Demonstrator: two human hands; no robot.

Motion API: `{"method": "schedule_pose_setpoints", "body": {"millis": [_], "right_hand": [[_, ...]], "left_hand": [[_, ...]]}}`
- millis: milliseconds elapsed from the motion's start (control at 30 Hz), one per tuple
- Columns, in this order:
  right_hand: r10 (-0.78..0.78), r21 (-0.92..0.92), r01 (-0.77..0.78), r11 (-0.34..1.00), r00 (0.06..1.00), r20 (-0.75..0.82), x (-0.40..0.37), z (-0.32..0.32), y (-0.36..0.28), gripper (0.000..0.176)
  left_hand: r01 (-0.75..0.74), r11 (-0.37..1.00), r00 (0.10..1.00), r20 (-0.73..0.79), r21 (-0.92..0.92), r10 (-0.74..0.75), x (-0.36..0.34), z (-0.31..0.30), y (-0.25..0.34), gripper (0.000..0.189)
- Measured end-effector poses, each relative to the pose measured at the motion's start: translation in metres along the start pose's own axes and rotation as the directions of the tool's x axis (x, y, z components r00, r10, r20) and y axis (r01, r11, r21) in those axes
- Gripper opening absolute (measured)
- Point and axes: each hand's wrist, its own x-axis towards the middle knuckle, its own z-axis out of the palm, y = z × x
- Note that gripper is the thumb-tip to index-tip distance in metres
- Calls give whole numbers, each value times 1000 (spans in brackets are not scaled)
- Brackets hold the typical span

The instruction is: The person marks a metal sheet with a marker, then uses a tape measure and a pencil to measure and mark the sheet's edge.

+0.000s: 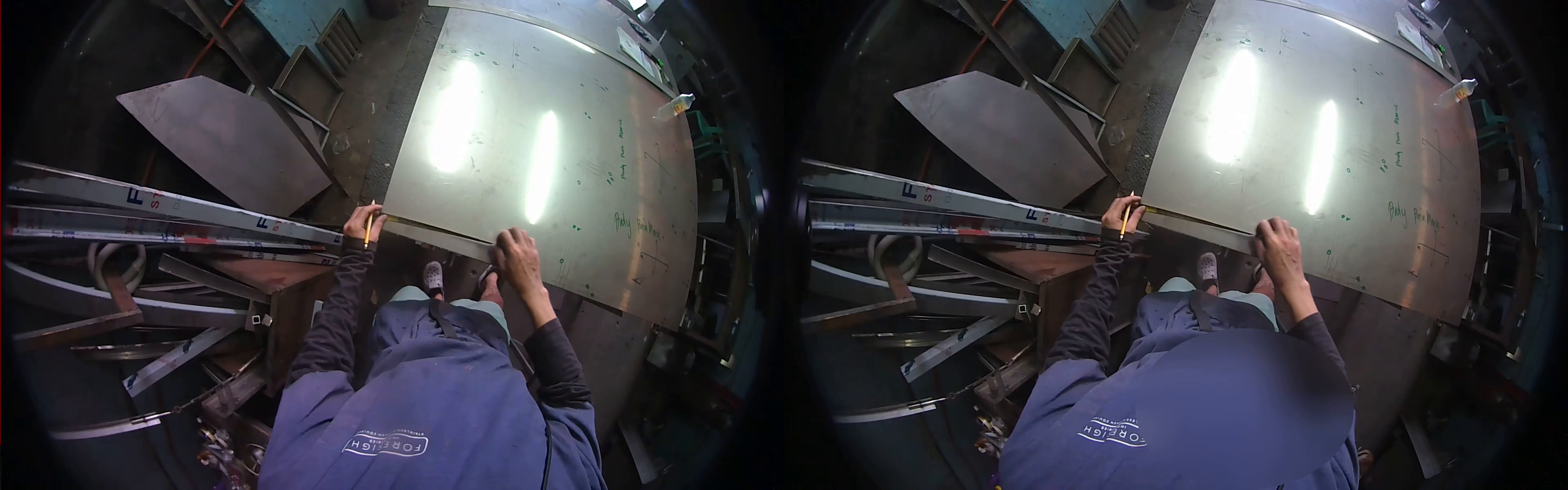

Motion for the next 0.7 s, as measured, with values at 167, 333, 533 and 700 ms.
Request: {"method": "schedule_pose_setpoints", "body": {"millis": [167,333,533,700], "right_hand": [[75,-2,-75,997,997,-34,-16,-8,16,18],[145,9,-145,989,989,13,-27,-7,19,14],[168,10,-168,986,985,-47,-31,-4,13,13],[156,32,-155,987,987,-46,-30,-6,15,14]], "left_hand": [[13,1000,1000,-25,-8,-13,2,1,3,22],[-75,997,997,-36,4,75,3,-4,3,21],[129,965,991,54,-229,-120,-3,-20,18,6],[47,983,970,243,-178,-2,1,-23,6,11]]}}
